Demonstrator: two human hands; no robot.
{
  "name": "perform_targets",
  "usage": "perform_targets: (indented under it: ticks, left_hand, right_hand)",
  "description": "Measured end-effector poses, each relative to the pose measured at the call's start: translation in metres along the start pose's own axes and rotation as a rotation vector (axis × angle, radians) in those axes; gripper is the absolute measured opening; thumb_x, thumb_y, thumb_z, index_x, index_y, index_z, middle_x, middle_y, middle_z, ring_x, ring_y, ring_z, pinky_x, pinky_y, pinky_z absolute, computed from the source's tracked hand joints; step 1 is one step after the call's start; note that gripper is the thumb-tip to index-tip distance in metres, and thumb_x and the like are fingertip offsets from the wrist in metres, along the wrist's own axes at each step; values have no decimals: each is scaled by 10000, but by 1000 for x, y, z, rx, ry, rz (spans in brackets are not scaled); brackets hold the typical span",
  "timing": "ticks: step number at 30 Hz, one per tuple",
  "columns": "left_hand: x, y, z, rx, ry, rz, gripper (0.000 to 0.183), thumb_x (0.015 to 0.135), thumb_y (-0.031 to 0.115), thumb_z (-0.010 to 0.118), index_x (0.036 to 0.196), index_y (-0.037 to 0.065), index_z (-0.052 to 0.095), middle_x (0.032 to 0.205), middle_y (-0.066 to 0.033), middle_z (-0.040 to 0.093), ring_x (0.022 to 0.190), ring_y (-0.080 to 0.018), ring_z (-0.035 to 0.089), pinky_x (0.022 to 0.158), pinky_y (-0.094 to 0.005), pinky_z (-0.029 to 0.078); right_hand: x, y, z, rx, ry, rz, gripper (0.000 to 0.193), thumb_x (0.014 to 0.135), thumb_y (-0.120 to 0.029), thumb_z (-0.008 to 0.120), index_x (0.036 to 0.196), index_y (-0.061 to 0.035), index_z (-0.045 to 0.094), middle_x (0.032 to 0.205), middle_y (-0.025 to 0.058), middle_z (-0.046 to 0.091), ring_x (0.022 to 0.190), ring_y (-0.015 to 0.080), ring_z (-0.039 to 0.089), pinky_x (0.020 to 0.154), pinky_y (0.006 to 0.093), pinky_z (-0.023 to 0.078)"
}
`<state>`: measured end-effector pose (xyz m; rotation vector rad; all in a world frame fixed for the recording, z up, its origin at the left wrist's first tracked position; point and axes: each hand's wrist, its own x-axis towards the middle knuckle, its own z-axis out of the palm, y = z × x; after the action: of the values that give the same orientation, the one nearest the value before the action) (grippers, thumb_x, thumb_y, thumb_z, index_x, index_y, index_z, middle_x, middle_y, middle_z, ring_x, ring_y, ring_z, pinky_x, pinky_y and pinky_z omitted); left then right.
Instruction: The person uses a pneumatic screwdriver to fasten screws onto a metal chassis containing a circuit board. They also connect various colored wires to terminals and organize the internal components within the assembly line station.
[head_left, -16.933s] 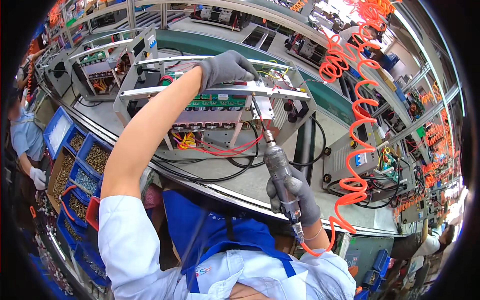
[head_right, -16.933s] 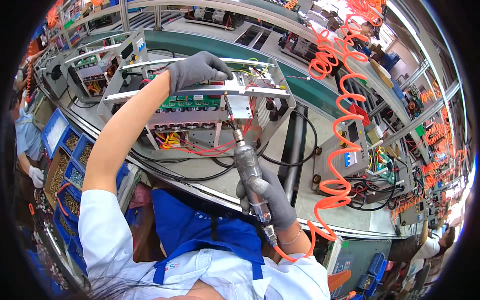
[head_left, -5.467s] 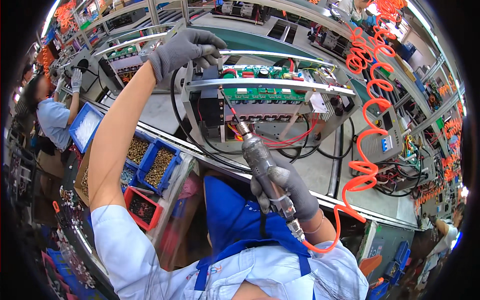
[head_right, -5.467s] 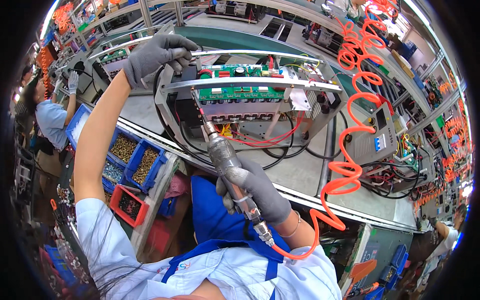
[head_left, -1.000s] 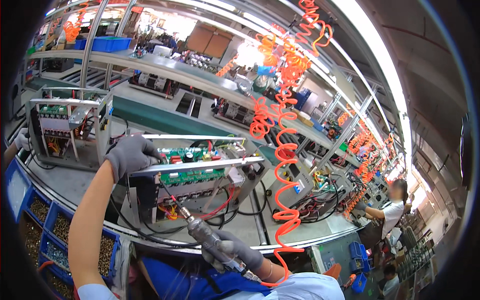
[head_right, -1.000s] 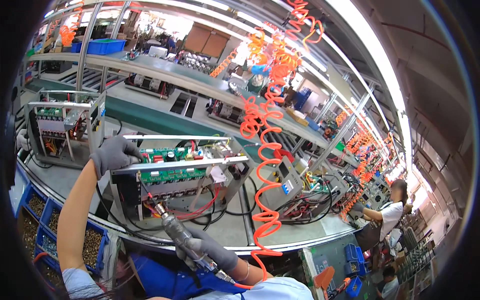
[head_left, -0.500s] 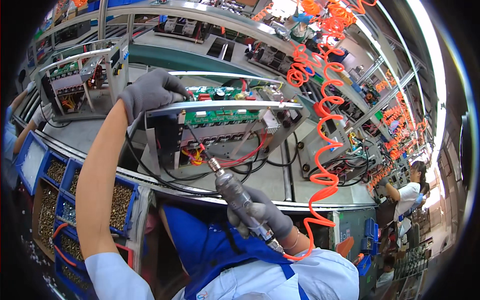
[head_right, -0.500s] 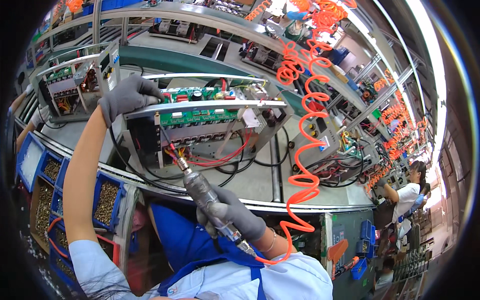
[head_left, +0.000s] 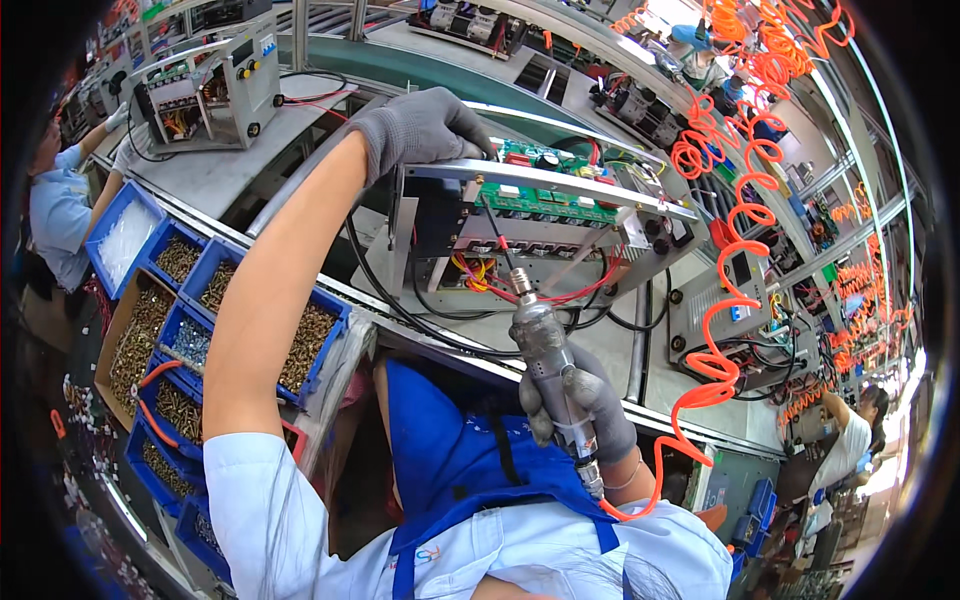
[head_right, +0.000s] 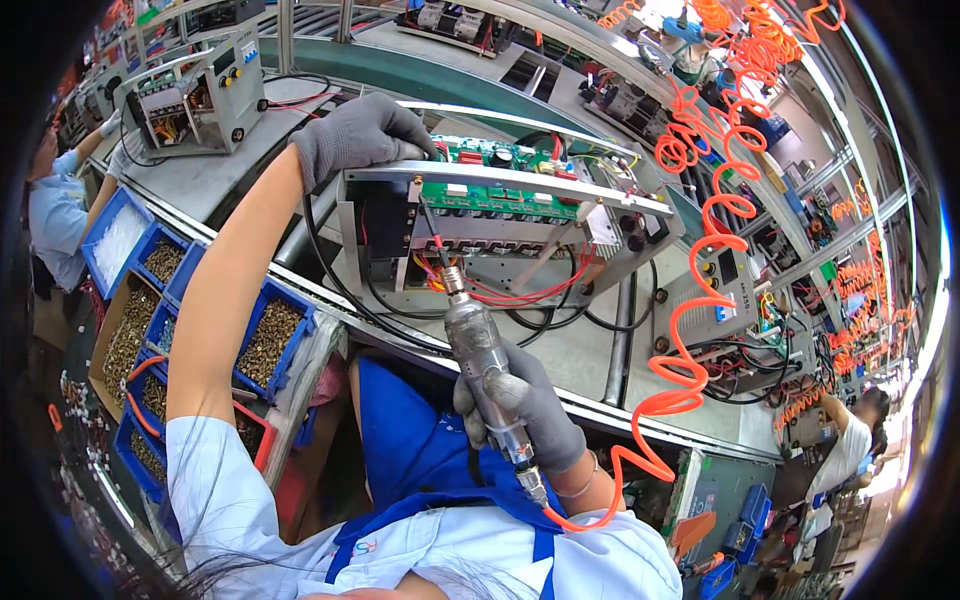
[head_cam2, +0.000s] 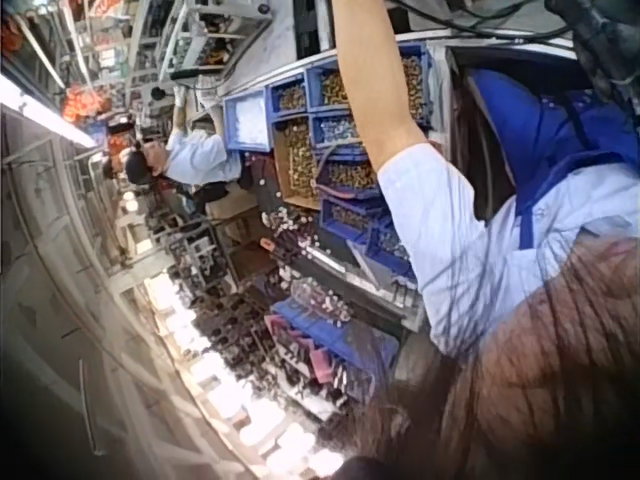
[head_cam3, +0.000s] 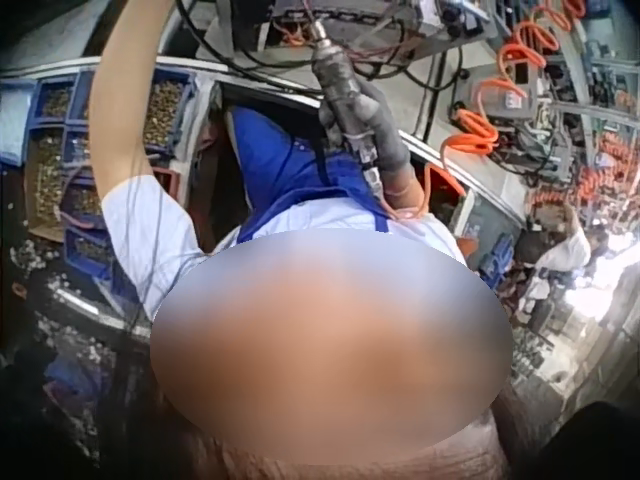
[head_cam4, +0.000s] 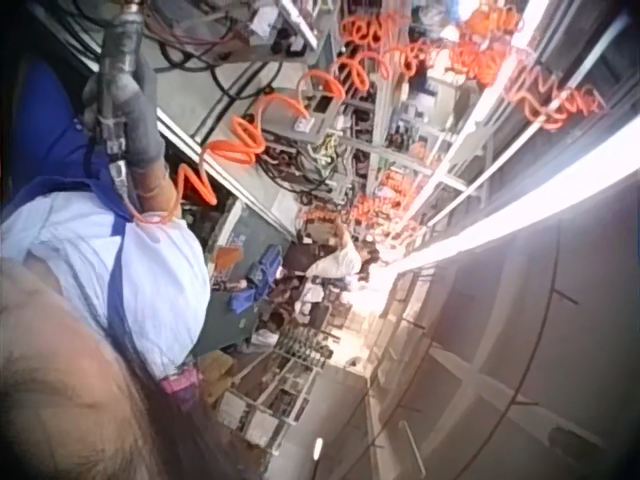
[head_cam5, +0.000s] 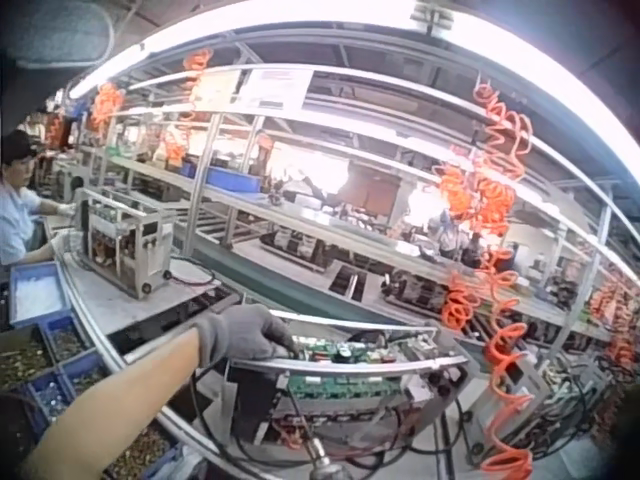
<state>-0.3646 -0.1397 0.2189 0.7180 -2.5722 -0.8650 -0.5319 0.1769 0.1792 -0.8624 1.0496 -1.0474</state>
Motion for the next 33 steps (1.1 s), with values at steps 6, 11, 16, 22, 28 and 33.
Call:
perform_targets:
  ticks: [6,11,16,22,28,33]
  left_hand:
    - [-5,5,-2,-35,1,29,243,807,89,654,1038,77,727,937,-99,714,884,-176,655,850,-298,490]
    - [0,-6,-1,-109,-29,87,237,804,75,654,1029,55,724,924,-88,713,875,-161,647,841,-292,493]
    - [1,-5,-2,-109,-50,79,234,800,55,656,1023,44,724,930,-89,713,874,-163,646,843,-286,494]
    - [2,-9,-3,-117,-67,81,241,796,59,661,1027,47,725,938,-89,716,865,-161,644,837,-283,493]
    - [6,-9,-1,-54,-66,40,246,794,96,684,1035,81,732,904,-69,721,825,-138,628,793,-281,494]
    - [8,-11,-5,-78,-105,52,247,804,76,668,1044,51,724,904,-77,719,822,-136,635,791,-275,498]
  right_hand:
    - [4,-1,2,20,8,-11,714,798,-485,618,1298,-16,418,830,101,582,584,134,603,494,264,502]
    - [8,0,1,25,-11,-38,719,807,-474,617,1295,10,403,817,112,583,565,133,603,478,252,513]
    - [9,1,1,31,-4,-38,709,808,-467,617,1286,12,406,815,114,584,563,132,603,477,253,518]
    - [10,0,2,29,-2,-20,669,795,-443,627,1267,-12,428,825,103,584,577,135,606,485,264,507]
    - [10,1,-1,18,0,-17,670,793,-447,626,1266,-14,429,826,105,584,581,143,610,486,269,506]
    - [12,-1,2,56,-27,-23,692,793,-471,620,1277,-19,420,836,109,580,587,140,603,491,266,503]
